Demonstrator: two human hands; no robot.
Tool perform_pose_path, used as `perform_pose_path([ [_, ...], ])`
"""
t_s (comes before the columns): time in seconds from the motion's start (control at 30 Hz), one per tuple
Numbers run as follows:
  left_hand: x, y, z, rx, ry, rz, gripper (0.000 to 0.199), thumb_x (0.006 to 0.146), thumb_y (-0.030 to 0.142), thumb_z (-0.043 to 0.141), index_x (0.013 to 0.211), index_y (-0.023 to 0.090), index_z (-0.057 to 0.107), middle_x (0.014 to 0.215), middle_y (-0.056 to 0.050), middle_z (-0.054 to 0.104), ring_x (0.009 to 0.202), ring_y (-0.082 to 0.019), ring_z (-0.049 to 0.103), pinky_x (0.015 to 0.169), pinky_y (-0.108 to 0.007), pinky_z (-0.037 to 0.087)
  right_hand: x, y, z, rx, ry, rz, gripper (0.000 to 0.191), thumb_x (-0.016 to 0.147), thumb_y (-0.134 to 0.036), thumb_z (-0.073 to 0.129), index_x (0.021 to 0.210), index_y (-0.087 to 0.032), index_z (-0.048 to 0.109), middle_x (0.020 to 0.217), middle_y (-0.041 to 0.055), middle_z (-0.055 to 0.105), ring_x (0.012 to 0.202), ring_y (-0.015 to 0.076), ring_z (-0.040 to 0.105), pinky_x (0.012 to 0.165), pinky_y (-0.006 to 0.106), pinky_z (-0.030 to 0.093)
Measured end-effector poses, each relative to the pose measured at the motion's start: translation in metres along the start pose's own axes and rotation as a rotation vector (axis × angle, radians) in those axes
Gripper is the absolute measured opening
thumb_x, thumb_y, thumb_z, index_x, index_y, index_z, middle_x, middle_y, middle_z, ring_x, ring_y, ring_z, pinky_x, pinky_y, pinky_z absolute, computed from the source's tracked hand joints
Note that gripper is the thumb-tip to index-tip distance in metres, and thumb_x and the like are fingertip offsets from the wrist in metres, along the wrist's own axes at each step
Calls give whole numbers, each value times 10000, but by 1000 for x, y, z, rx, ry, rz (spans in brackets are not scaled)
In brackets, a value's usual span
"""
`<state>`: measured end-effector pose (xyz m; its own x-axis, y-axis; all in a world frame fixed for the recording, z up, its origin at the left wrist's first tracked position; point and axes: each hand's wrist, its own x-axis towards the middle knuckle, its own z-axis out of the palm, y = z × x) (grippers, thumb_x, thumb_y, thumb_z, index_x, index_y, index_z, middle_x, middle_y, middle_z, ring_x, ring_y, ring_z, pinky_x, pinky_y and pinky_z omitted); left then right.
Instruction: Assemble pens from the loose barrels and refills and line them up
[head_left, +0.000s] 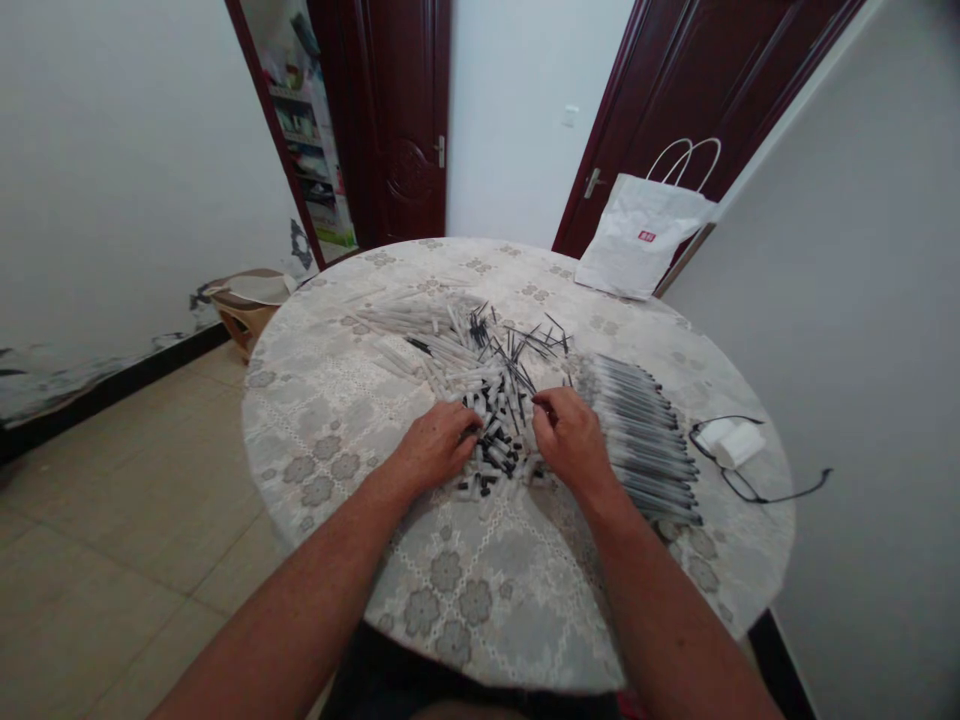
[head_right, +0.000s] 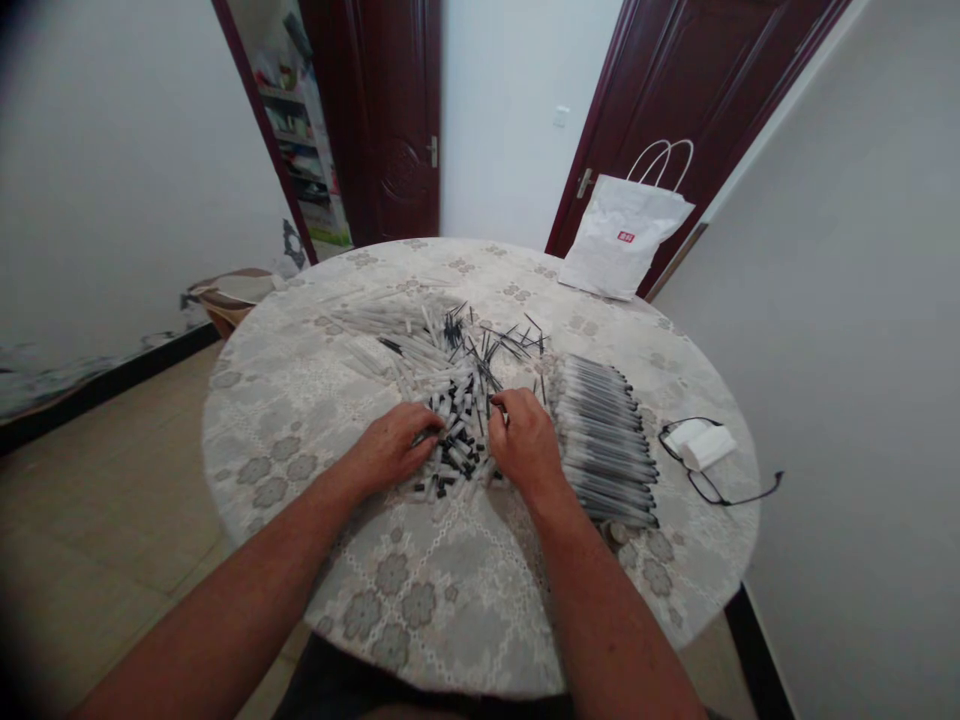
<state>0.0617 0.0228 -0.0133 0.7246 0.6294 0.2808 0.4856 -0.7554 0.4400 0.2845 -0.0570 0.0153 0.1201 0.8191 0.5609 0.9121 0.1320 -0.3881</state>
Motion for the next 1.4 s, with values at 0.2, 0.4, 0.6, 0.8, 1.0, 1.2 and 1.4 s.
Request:
perform_pose_path([
  [0.2, 1, 0, 2, 9, 15, -15, 251, 924, 264, 576, 1159, 223, 654, 1092, -92, 665, 1072, -256, 601, 953, -380, 471, 0, -4, 0, 100, 25, -14, 145, 910, -166, 552, 991, -177, 672, 924, 73, 668, 839, 205, 625, 794, 312, 477],
  [0.4, 1, -4, 4, 39, 98, -79, 245, 927, 271, 569, 1145, 208, 661, 1093, -101, 665, 1085, -263, 598, 976, -381, 468, -1, -2, 5, 144, 26, -27, 150, 912, -172, 559, 1004, -190, 676, 921, 63, 676, 823, 195, 630, 783, 305, 487],
  [0.6, -1, -25, -9, 181, 280, -402, 308, 917, 133, 474, 1136, 191, 682, 1088, -118, 648, 1088, -273, 595, 1001, -394, 458, -3, -4, 8, 188, 50, -84, 194, 928, -145, 529, 1047, -193, 675, 941, 65, 663, 878, 202, 634, 818, 318, 492],
  [0.8, -1, -27, -10, 166, 154, -334, 302, 898, 131, 509, 1111, 205, 710, 1052, -109, 629, 1071, -267, 587, 991, -381, 449, -4, -6, 5, 213, 70, -88, 181, 951, -152, 524, 1051, -194, 670, 950, 61, 662, 882, 196, 632, 822, 320, 498],
  [1.0, -2, -17, -7, 122, -2, -157, 323, 850, 106, 546, 1089, 247, 711, 1015, -78, 614, 1023, -241, 579, 919, -344, 452, -3, -8, 2, 206, 99, -87, 179, 964, -162, 515, 1043, -206, 670, 950, 58, 668, 878, 195, 638, 808, 318, 503],
  [1.2, 0, -13, -6, 214, -28, -156, 242, 963, 248, 492, 1084, 243, 701, 979, -85, 613, 948, -234, 585, 880, -349, 444, -3, -9, 1, 223, 101, -102, 179, 965, -161, 511, 1036, -212, 666, 938, 58, 660, 871, 194, 637, 797, 317, 507],
  [1.4, 0, -6, -8, 290, 24, -318, 217, 957, 400, 534, 943, 215, 647, 972, -95, 655, 943, -248, 610, 807, -337, 451, -3, -10, 0, 235, 107, -109, 179, 966, -165, 508, 1035, -208, 667, 942, 61, 666, 872, 192, 638, 801, 317, 509],
])
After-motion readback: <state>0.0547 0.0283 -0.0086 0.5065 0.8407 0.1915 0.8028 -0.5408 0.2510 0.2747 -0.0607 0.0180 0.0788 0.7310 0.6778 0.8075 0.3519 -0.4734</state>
